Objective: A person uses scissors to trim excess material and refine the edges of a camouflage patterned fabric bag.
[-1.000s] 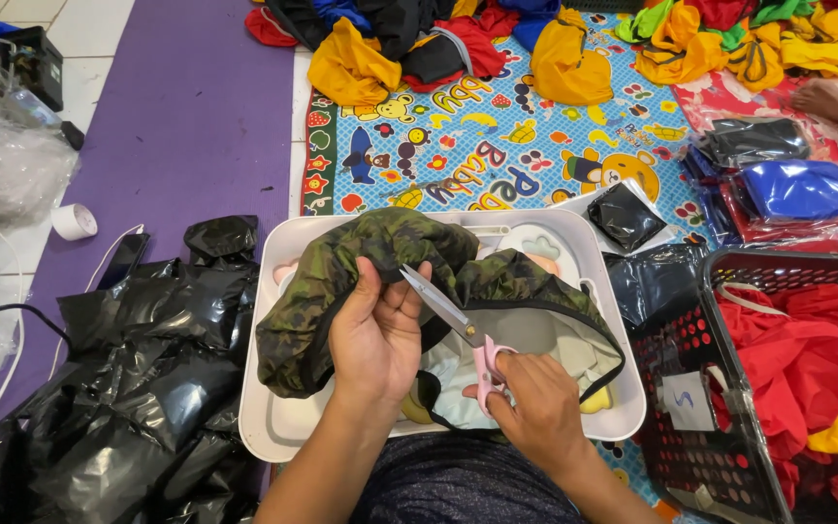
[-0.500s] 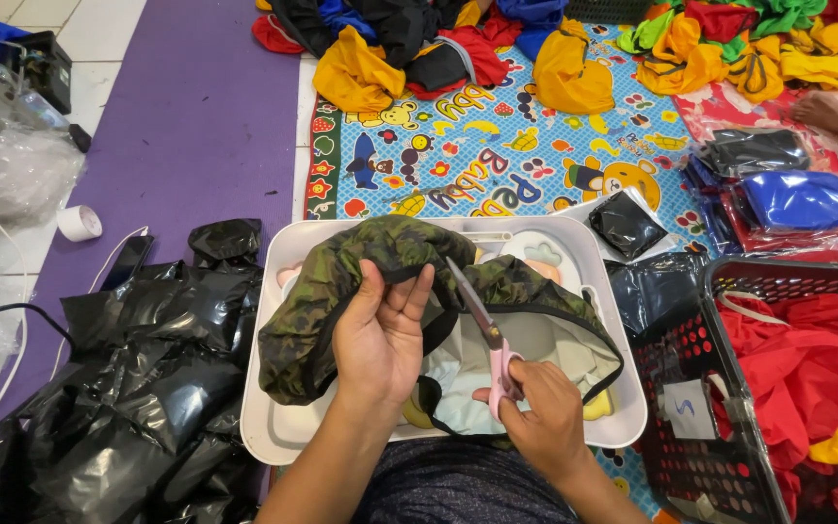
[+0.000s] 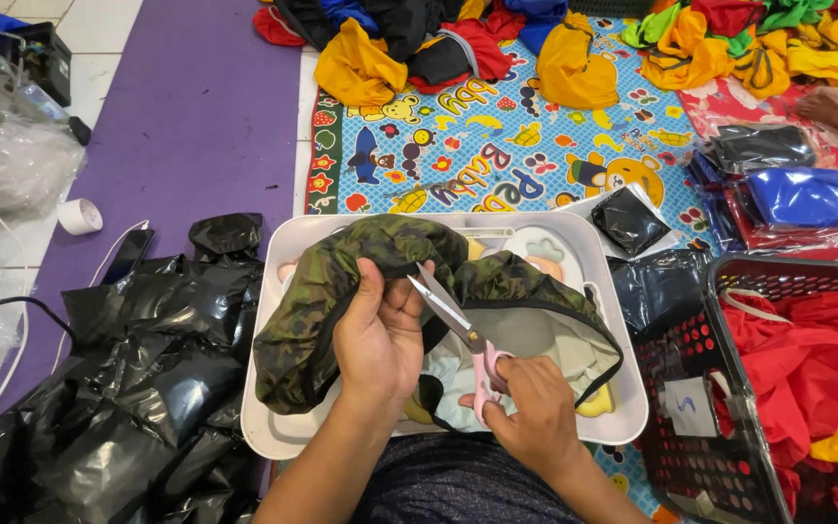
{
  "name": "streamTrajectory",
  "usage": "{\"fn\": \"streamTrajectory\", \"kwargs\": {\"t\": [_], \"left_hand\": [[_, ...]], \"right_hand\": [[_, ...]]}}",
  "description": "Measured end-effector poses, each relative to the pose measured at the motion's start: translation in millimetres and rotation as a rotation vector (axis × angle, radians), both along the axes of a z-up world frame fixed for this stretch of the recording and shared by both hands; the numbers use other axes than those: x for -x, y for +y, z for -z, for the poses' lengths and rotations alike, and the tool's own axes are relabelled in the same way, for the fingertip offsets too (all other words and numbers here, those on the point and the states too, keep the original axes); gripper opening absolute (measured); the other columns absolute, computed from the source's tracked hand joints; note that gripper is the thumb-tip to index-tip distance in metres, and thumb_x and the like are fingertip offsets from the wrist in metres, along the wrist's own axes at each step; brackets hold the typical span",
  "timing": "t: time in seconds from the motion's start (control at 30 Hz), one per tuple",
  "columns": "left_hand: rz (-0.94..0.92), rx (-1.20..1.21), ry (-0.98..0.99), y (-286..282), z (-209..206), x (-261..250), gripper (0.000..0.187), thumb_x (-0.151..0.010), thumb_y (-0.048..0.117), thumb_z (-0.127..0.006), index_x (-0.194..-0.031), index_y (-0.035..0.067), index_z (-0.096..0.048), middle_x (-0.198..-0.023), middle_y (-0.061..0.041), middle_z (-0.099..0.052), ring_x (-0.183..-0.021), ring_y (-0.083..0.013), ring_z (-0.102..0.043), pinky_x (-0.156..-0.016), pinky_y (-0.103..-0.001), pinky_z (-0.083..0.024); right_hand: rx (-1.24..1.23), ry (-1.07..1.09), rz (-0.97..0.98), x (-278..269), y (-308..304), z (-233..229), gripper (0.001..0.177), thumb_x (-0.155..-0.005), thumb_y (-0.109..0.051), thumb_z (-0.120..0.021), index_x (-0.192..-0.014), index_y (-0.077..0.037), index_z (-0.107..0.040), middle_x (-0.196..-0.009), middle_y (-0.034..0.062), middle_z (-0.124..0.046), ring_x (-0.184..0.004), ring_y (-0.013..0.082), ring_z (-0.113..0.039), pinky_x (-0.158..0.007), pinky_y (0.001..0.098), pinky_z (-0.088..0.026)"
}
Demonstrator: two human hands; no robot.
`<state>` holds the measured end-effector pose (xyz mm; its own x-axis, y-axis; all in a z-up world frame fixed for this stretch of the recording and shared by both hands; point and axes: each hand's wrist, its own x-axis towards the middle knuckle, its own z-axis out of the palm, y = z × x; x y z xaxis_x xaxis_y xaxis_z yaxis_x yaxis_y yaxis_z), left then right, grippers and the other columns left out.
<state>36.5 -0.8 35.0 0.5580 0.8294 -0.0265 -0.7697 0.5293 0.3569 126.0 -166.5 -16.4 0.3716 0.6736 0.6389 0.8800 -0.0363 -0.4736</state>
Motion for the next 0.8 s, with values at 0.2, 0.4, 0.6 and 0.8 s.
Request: {"fn": "streamTrajectory", "kwargs": {"t": [0.2, 0.4, 0.6, 0.8], "left_hand": [[0.049, 0.007, -0.01, 1.2, 7.7, 1.9, 0.036, -0.106, 0.024, -0.056, -0.121, -0.008, -0.063, -0.094, -0.015, -0.075, -0.092, -0.0233, -0.075, -0.099, -0.037, -0.057], [0.046, 0.005, -0.013, 2.7, 9.4, 1.5, 0.032, -0.107, 0.022, -0.054, -0.114, -0.008, -0.066, -0.096, -0.014, -0.075, -0.091, -0.0227, -0.075, -0.101, -0.039, -0.057], [0.053, -0.028, -0.028, 3.2, 7.1, -0.7, 0.034, -0.108, 0.02, -0.053, -0.118, -0.01, -0.063, -0.101, -0.016, -0.074, -0.098, -0.0264, -0.074, -0.1, -0.038, -0.057], [-0.01, -0.01, 0.095, 14.3, -0.2, 1.0, 0.023, -0.103, 0.015, -0.06, -0.114, -0.005, -0.065, -0.099, -0.01, -0.074, -0.08, -0.0175, -0.072, -0.099, -0.045, -0.06]], "right_hand": [[-0.005, -0.048, -0.002, -1.0, 1.9, -5.6, 0.039, -0.069, -0.02, -0.087, -0.095, -0.003, -0.065, -0.077, 0.0014, -0.068, -0.064, 0.0192, -0.055, -0.071, 0.0336, -0.045], [0.009, -0.069, 0.015, -2.8, 1.7, -6.2, 0.036, -0.069, -0.019, -0.087, -0.093, -0.003, -0.065, -0.071, 0.0007, -0.064, -0.06, 0.0198, -0.053, -0.07, 0.0339, -0.044], [-0.013, -0.03, 0.036, -1.3, -0.3, -13.8, 0.025, -0.067, -0.008, -0.082, -0.086, -0.006, -0.066, -0.067, -0.0026, -0.063, -0.058, 0.0173, -0.048, -0.065, 0.0304, -0.042], [0.021, -0.009, 0.339, -71.3, -46.3, 32.6, 0.021, -0.083, -0.003, -0.081, -0.1, 0.006, -0.071, -0.072, 0.0029, -0.063, -0.06, 0.013, -0.048, -0.048, 0.025, -0.032]]}}
